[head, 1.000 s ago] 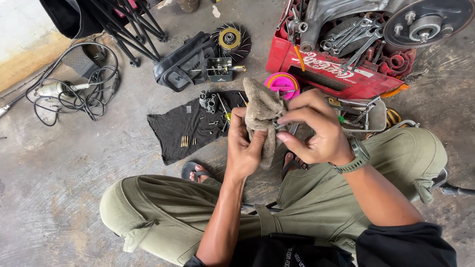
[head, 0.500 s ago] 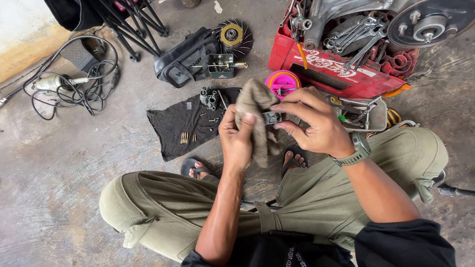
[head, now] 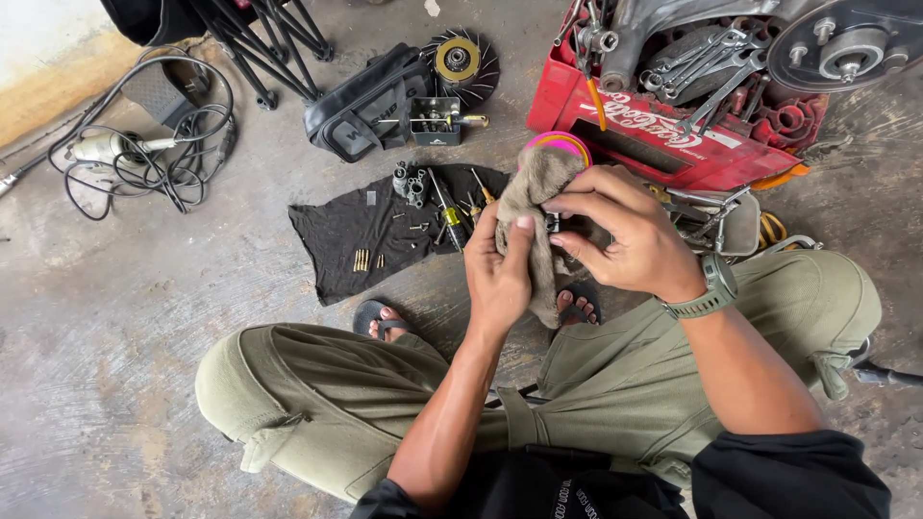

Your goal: The person sits cross-legged on the floor and assembles a mechanical part, likely a brake caliper. They insert small metal pins and a rectangular metal piece into the component, wipe it with a cloth, and use a yellow screwdriver to tighten screws.

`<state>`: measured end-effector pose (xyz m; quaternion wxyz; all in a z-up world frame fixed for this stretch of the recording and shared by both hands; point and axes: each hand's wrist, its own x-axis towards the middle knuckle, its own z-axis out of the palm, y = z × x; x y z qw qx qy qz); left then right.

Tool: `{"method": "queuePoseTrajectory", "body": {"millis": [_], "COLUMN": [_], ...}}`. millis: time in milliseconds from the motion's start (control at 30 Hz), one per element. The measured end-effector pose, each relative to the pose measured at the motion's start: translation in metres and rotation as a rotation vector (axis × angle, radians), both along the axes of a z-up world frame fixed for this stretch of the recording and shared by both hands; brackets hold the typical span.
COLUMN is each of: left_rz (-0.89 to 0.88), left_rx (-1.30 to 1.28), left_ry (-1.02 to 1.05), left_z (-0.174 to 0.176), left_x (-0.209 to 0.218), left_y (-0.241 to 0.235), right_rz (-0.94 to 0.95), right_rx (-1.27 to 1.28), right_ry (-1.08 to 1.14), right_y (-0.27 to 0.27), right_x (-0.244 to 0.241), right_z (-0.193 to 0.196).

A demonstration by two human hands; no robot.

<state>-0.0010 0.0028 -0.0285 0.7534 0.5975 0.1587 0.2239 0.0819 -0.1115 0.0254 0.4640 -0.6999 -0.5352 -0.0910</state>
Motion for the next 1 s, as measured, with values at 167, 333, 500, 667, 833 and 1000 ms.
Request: {"method": "queuePoseTrajectory", "body": {"millis": [167, 333, 500, 667, 833, 1000], "left_rz": [0.079, 0.261, 0.092, -0.088, -0.239, -0.197], "left_rx": [-0.181, -0.924, -0.956, -0.825, -0.859, -0.514], "left_ry": [0.165, -0.032, -0.114, -0.135, -0.255, -0.067], "left_z": [-0.004, -0.048, -0.050, -0.048, -0.049, -0.041], "left_x": [0.015, 0.027, 0.040, 0.038, 0.030, 0.025], "left_y": [0.000, 0.032, 0.005, -0.045, -0.062, -0.056], "right_rz": [0.013, -0.214, -0.104, -0.108, -0.214, -0.357], "right_rx": [-0.039, 0.112, 0.217, 0.060, 0.047, -0.018], "right_ry": [0.057, 0.209, 0.403, 0.333, 0.223, 0.187], "right_y": [-0.003, -0.040, -0.013, -0.007, -0.015, -0.004], "right_x": [0.014, 0.047, 0.024, 0.013, 0.022, 0.014], "right_z": [-0.009, -0.013, -0.019, -0.009, -0.012, -0.025]}}
